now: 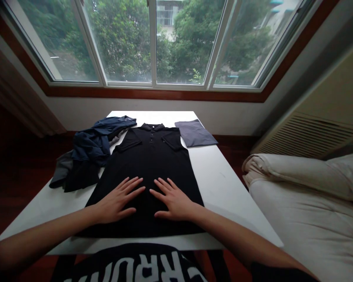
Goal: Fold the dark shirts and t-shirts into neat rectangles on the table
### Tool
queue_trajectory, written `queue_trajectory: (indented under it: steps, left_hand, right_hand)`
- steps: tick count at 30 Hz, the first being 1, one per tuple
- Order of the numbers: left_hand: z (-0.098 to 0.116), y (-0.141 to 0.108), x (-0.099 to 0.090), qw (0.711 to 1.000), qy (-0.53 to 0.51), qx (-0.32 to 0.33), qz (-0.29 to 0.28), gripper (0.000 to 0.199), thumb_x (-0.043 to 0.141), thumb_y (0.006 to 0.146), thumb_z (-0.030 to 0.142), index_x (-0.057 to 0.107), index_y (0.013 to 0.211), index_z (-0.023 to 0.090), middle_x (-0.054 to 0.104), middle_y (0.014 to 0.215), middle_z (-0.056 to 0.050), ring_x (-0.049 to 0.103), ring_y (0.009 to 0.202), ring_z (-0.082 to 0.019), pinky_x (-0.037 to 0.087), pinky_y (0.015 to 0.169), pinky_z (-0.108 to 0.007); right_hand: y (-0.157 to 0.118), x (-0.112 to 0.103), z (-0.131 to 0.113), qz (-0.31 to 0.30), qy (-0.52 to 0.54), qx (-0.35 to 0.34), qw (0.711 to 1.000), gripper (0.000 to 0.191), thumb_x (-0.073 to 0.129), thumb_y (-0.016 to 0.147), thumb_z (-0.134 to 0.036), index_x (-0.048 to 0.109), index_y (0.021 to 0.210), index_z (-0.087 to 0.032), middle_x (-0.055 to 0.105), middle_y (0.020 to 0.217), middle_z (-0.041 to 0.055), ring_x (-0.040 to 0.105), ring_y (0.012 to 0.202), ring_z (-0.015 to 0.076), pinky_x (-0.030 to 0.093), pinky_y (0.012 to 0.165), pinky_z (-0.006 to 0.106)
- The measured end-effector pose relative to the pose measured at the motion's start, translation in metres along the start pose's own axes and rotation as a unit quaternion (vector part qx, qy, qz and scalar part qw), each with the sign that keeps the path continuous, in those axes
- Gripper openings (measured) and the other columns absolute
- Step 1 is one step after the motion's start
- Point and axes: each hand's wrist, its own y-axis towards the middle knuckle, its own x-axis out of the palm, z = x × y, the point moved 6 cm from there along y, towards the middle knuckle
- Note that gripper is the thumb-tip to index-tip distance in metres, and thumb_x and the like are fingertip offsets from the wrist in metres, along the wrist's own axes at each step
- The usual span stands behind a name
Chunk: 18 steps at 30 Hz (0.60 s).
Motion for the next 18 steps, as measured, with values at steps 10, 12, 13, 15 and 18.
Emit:
queue_trajectory:
  steps: [10,12,13,15,18]
  left_hand:
    - [-0.059,0.024,-0.009,0.995,0.084,-0.051,0.033,0.075,0.041,0.103,0.063,0.017,0.168,0.033,0.009,0.175,-0.006,0.012,0.161,-0.032,0.012,0.129,-0.056]
    - [-0.076,0.035,-0.013,0.991,0.097,-0.072,0.055,0.074,0.040,0.104,0.063,0.020,0.167,0.032,0.010,0.175,-0.007,0.012,0.161,-0.032,0.013,0.129,-0.056]
    - [-0.088,0.038,-0.014,0.989,0.102,-0.091,0.064,0.073,0.040,0.104,0.063,0.022,0.167,0.031,0.011,0.175,-0.008,0.013,0.161,-0.032,0.014,0.128,-0.056]
    - [-0.113,0.038,-0.011,0.982,0.109,-0.138,0.074,0.072,0.038,0.104,0.063,0.026,0.166,0.029,0.014,0.174,-0.010,0.014,0.160,-0.032,0.016,0.127,-0.057]
    - [-0.141,0.027,-0.002,0.974,0.107,-0.188,0.068,0.073,0.035,0.104,0.065,0.030,0.165,0.027,0.018,0.173,-0.011,0.017,0.160,-0.032,0.018,0.127,-0.057]
  right_hand:
    - [0.022,-0.030,0.077,0.089,-0.041,0.057,0.994,0.066,0.052,0.103,-0.055,0.034,0.163,-0.035,0.018,0.172,0.0065,0.019,0.159,0.0288,0.019,0.128,0.055]
    - [0.038,-0.039,0.113,0.116,-0.072,0.104,0.985,0.064,0.048,0.105,-0.055,0.036,0.163,-0.032,0.018,0.172,0.0086,0.018,0.159,0.0297,0.019,0.127,0.056]
    - [0.043,-0.042,0.131,0.120,-0.086,0.128,0.981,0.064,0.046,0.105,-0.056,0.036,0.163,-0.030,0.018,0.172,0.0094,0.018,0.159,0.0303,0.019,0.127,0.056]
    - [0.047,-0.043,0.161,0.116,-0.105,0.169,0.973,0.064,0.043,0.106,-0.058,0.038,0.162,-0.029,0.019,0.172,0.0102,0.018,0.159,0.0309,0.019,0.127,0.056]
    - [0.042,-0.036,0.190,0.097,-0.113,0.209,0.967,0.067,0.039,0.105,-0.063,0.038,0.162,-0.028,0.022,0.171,0.0106,0.020,0.159,0.0307,0.018,0.128,0.053]
